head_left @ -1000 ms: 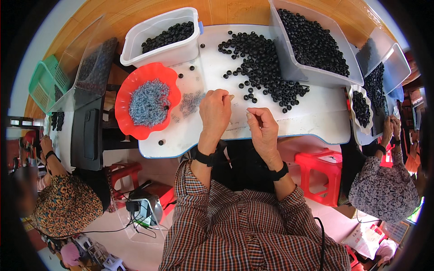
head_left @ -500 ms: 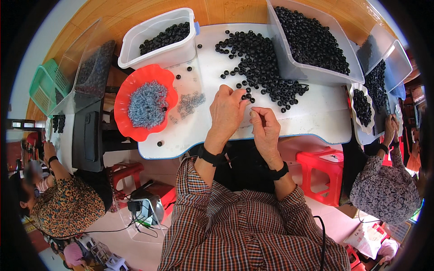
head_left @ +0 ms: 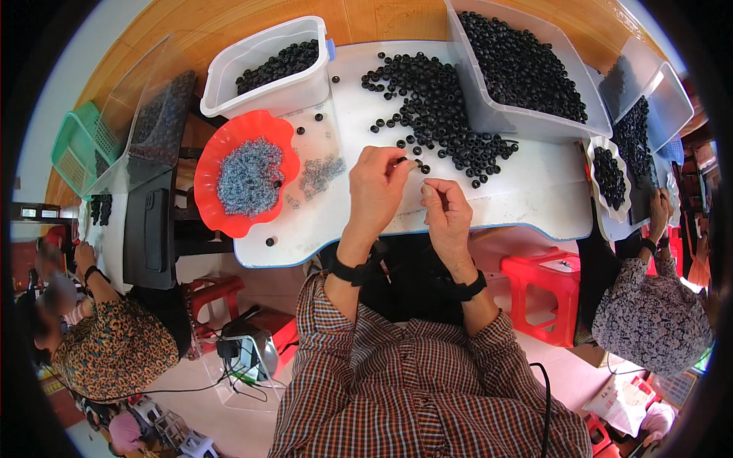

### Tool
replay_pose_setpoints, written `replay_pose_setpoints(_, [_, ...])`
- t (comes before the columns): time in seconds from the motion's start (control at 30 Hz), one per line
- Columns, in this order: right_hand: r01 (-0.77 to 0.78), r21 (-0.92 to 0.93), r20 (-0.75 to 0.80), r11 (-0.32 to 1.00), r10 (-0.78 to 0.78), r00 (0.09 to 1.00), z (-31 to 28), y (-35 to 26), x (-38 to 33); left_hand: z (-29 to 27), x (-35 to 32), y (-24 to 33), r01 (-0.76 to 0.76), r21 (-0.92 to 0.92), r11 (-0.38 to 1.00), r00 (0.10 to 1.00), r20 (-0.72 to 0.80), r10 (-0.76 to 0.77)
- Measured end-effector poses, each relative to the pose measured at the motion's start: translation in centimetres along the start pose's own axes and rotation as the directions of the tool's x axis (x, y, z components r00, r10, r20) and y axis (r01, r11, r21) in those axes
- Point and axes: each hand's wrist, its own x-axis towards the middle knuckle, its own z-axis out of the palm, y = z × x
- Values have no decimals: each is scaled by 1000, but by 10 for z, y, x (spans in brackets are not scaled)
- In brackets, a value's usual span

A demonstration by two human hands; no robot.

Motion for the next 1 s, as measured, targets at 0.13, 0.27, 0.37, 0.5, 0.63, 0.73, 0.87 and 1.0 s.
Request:
replay_pose_setpoints(0.13, [-12, -3, -2, 1000, 12, 1000, 1, -1, -1, -21, -19, 6, 313, -680, 663, 937, 109, -330])
replay_pose_setpoints(0.27, [-5, 21, 9, 1000, 5, 1000, 1, -3, -3, -25, -45, -2, 362, -866, 344, 893, 217, -393])
replay_pose_setpoints(0.37, [-36, 58, 57, 998, 33, 998, -1, -13, -8, -23, -58, -7, 380, -890, 253, 872, 253, -419])
replay_pose_setpoints(0.5, [1, 118, 168, 993, -21, 986, 3, -25, -15, -23, -69, -10, 394, -909, 133, 855, 309, -417])
replay_pose_setpoints(0.63, [-20, 158, 233, 987, -18, 972, 6, -42, -20, -24, -73, -8, 388, -913, 123, 866, 316, -387])
replay_pose_setpoints(0.73, [48, 179, 249, 983, -92, 964, 10, -42, -21, -26, -76, -6, 378, -920, 107, 868, 312, -386])
replay_pose_setpoints(0.87, [120, 87, 257, 989, -139, 956, 12, -44, -23, -29, -81, -4, 363, -931, 38, 861, 319, -396])
replay_pose_setpoints(1.0, [172, 27, 265, 985, -173, 949, 14, -45, -26, -27, -85, -5, 336, -941, 21, 863, 299, -407])
